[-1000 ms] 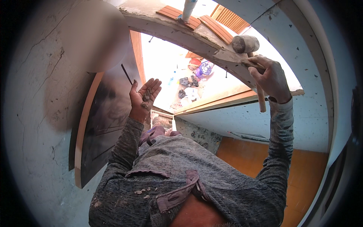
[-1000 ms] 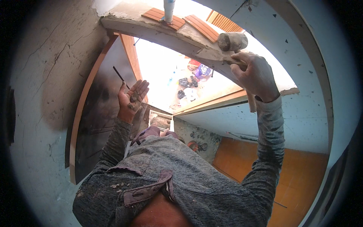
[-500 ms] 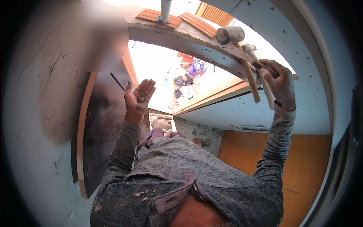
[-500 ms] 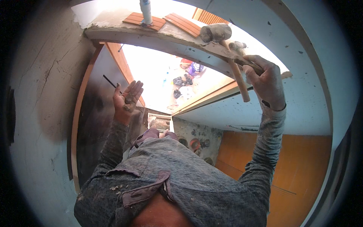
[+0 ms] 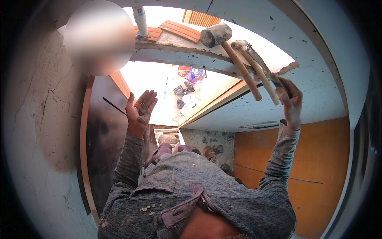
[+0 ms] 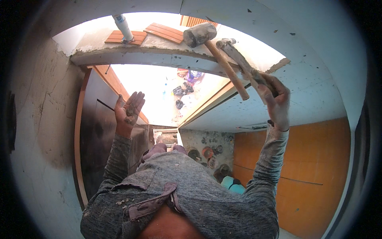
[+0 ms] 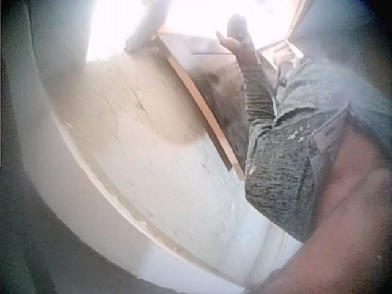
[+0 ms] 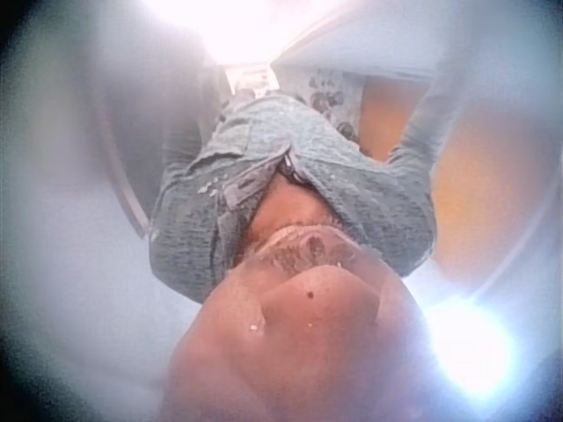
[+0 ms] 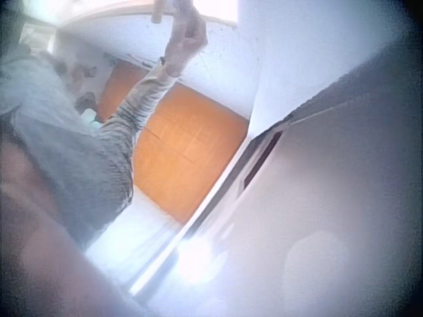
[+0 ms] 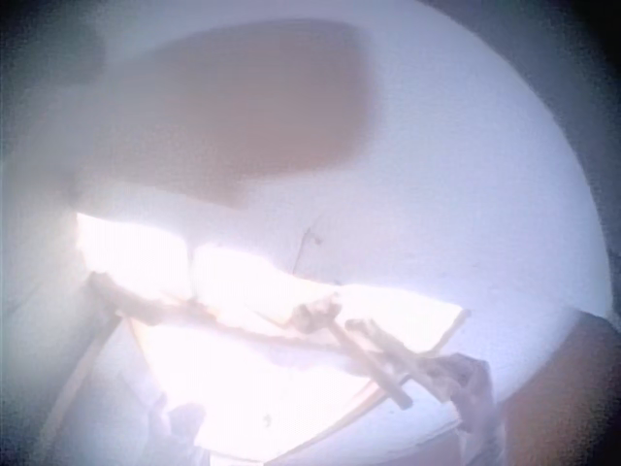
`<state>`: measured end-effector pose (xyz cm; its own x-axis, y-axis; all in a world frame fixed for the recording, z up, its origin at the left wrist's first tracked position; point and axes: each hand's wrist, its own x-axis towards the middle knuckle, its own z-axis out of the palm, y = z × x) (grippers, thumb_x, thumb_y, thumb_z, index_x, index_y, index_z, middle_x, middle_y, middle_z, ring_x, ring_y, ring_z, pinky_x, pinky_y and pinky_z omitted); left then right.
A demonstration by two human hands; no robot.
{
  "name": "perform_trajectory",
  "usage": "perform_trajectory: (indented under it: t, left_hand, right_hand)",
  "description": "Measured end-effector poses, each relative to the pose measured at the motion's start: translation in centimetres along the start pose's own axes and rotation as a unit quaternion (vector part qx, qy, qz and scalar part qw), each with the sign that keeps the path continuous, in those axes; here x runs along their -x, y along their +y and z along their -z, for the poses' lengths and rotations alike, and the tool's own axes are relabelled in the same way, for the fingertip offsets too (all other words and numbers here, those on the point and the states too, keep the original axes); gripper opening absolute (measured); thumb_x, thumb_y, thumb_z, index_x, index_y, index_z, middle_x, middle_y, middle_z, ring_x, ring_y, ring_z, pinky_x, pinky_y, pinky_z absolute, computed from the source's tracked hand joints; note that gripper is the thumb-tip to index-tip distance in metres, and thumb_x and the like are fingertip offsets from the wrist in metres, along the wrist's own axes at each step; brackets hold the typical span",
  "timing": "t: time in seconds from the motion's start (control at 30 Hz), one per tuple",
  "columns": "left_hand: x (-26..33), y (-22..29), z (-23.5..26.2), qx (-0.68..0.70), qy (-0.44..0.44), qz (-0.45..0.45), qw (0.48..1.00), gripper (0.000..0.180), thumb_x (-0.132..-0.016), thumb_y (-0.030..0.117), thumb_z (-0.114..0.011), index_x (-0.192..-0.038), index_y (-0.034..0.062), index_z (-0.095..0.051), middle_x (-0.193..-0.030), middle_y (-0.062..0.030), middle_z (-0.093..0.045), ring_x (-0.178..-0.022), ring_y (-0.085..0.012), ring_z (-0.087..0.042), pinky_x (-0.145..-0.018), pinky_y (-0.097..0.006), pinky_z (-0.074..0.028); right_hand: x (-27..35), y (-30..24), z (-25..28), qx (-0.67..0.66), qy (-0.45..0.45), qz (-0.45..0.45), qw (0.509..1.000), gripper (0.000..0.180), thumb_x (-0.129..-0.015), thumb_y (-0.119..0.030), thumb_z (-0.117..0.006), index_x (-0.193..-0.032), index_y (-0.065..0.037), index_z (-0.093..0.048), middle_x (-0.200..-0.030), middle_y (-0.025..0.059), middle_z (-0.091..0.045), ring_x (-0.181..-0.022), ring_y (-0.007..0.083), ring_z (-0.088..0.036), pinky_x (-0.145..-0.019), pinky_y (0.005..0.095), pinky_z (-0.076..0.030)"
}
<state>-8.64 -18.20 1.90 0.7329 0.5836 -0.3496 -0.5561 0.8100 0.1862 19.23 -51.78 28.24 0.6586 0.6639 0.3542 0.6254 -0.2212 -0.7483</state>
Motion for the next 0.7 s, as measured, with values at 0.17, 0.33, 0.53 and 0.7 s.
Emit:
perform_trajectory:
  t: [0.17,0.33,0.53,0.7]
  left_hand:
    - [-1.8,-1.2,-1.0,-0.036,-0.033,0.024,0.999,0.066,-0.104,0.041,-0.051,-0.135,-0.0166,-0.047,-0.136,-0.0327,-0.055,-0.134,-0.0429,-0.051,-0.117,-0.052,-0.041]
    - [-5.2,-2.6,-1.7,-0.064,-0.068,0.061,0.994,0.061,-0.104,0.035,-0.05,-0.139,-0.0149,-0.044,-0.141,-0.031,-0.051,-0.137,-0.041,-0.049,-0.119,-0.05,-0.039]
    - [-10.3,-5.4,-3.5,-0.051,-0.105,0.072,0.991,0.064,-0.102,0.028,-0.053,-0.146,-0.0154,-0.035,-0.15,-0.0336,-0.041,-0.144,-0.0422,-0.039,-0.123,-0.05,-0.032]
    - [-12.8,-7.3,-4.5,-0.057,-0.194,0.038,0.979,0.048,-0.103,0.025,-0.054,-0.136,-0.0091,-0.05,-0.139,-0.0233,-0.056,-0.134,-0.0378,-0.051,-0.116,-0.049,-0.041]
  right_hand:
    - [4.1,0.9,-1.7,-0.091,0.023,-0.074,0.993,0.039,-0.084,-0.018,-0.08,-0.116,0.002,-0.069,-0.098,0.0025,-0.069,-0.086,0.0082,-0.059,-0.077,0.0234,-0.048]
    - [9.8,3.5,-5.5,-0.178,-0.007,-0.136,0.975,0.032,-0.079,-0.007,-0.082,-0.108,-0.001,-0.069,-0.098,0.0011,-0.069,-0.09,0.0084,-0.059,-0.079,0.0249,-0.049]
    - [17.9,11.9,-11.5,-0.205,-0.061,-0.247,0.945,0.029,-0.085,-0.016,-0.08,-0.107,-0.001,-0.069,-0.087,-0.0007,-0.065,-0.075,0.0079,-0.056,-0.066,0.0253,-0.046]
    - [26.8,21.7,-15.6,-0.208,0.019,-0.365,0.907,0.023,-0.091,-0.021,-0.074,-0.104,-0.002,-0.069,-0.073,-0.0032,-0.059,-0.056,0.0047,-0.049,-0.048,0.0249,-0.039]
